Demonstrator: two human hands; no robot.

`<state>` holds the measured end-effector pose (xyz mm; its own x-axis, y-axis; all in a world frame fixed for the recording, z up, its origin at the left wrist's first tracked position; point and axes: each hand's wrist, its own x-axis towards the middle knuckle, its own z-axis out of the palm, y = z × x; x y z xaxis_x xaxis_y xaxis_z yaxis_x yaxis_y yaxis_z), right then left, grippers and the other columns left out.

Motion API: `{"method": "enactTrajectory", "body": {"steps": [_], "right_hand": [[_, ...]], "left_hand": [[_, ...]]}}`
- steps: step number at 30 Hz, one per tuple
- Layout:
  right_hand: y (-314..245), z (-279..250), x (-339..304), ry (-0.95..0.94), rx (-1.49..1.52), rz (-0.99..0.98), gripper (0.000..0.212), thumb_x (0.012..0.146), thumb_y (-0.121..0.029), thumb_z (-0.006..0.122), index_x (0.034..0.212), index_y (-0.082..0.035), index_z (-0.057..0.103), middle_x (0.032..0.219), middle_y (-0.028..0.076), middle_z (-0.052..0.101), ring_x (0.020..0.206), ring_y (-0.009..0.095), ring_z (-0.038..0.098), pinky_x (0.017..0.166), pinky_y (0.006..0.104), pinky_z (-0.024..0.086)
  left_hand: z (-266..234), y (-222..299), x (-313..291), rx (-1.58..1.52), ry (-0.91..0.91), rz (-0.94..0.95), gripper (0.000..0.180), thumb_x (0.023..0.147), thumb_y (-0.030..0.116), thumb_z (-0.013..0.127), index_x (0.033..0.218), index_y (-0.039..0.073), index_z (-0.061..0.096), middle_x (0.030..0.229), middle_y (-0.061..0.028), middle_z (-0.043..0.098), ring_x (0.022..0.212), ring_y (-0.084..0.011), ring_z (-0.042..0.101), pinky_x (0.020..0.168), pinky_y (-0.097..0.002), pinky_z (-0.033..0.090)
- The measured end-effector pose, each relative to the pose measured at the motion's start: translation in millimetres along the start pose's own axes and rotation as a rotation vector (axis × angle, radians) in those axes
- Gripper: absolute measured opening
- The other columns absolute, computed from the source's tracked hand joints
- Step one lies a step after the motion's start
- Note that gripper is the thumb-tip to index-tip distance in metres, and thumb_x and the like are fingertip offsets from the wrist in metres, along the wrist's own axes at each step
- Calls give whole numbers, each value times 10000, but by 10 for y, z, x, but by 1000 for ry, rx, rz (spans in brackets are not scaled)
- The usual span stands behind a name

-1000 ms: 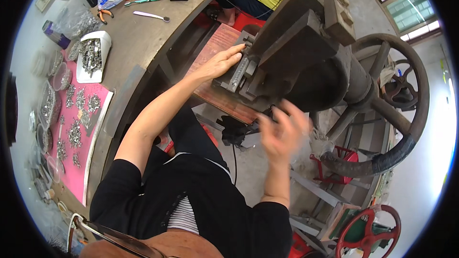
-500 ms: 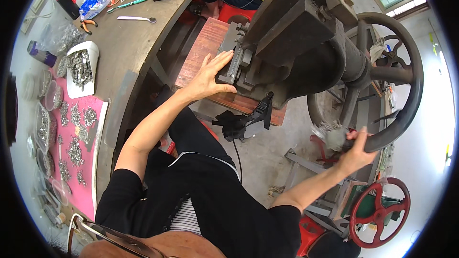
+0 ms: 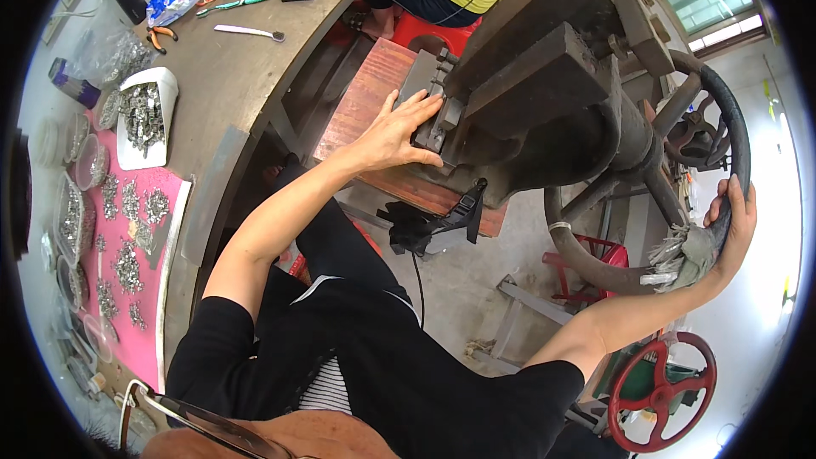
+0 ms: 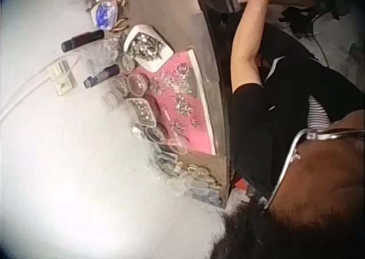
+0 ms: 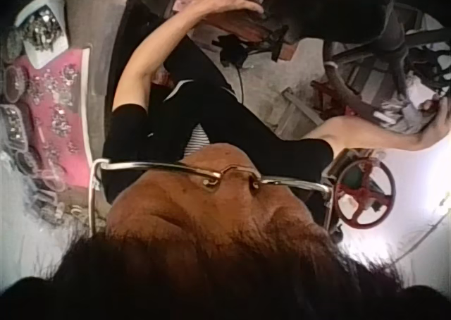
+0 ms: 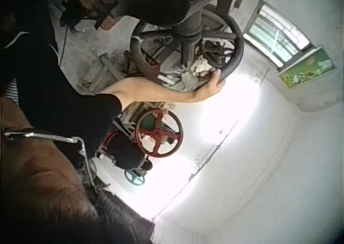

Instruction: Assembling small metal decorative components using a jig and a manual pressing machine.

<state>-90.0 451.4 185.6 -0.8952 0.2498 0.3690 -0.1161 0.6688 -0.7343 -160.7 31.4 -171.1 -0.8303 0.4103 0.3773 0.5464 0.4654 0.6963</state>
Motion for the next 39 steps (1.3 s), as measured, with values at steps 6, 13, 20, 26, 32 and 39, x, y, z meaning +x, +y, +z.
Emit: {"method": "enactTrajectory", "body": {"steps": [6,13,20,26,32,39], "right_hand": [[309,437,-857,297,198,-125,210,966,-152,598,1072,15,528,733,66,531,554,128,506,505,285,465],[505,822,-1310,479,-24,-142,221,924,-79,698,1006,18,517,720,75,582,609,149,578,612,293,515],[-110,50,19,-7,-285,-45,285,951,-304,670,1028,-49,570,655,0,496,554,89,484,536,241,409],[49,120,-234,162,-153,-128,486,974,-253,657,1351,17,511,739,15,522,625,92,489,566,245,422],[656,990,-1406,664,-137,-136,446,877,-119,771,1205,32,510,864,87,617,684,166,628,708,314,530],[11,367,-403,348,-353,-213,714,949,-241,711,1533,-53,347,1152,122,610,813,147,586,722,278,484]], "left_hand": [[-3,-3,28,-4,0,-17,1069,736,590,797,1514,-15,381,1587,-188,368,1519,-334,242,1219,-605,74],[8,17,-50,-12,3,-5,1088,729,597,798,1506,-38,378,1585,-203,365,1522,-337,236,1217,-602,81],[-9,-119,-357,-124,209,-53,899,784,502,802,1448,-15,486,1526,-204,458,1480,-350,335,1216,-558,149],[-99,-300,-475,-118,533,-92,405,899,188,695,1272,41,639,1222,-154,652,1159,-318,591,1001,-396,461],[-106,-566,-297,-105,564,-190,335,876,86,625,1208,50,656,1062,-134,647,1026,-289,606,936,-391,483],[-62,-451,624,-518,456,-27,526,860,-38,530,1379,47,530,1184,-137,694,1134,-265,646,972,-355,491]]}}
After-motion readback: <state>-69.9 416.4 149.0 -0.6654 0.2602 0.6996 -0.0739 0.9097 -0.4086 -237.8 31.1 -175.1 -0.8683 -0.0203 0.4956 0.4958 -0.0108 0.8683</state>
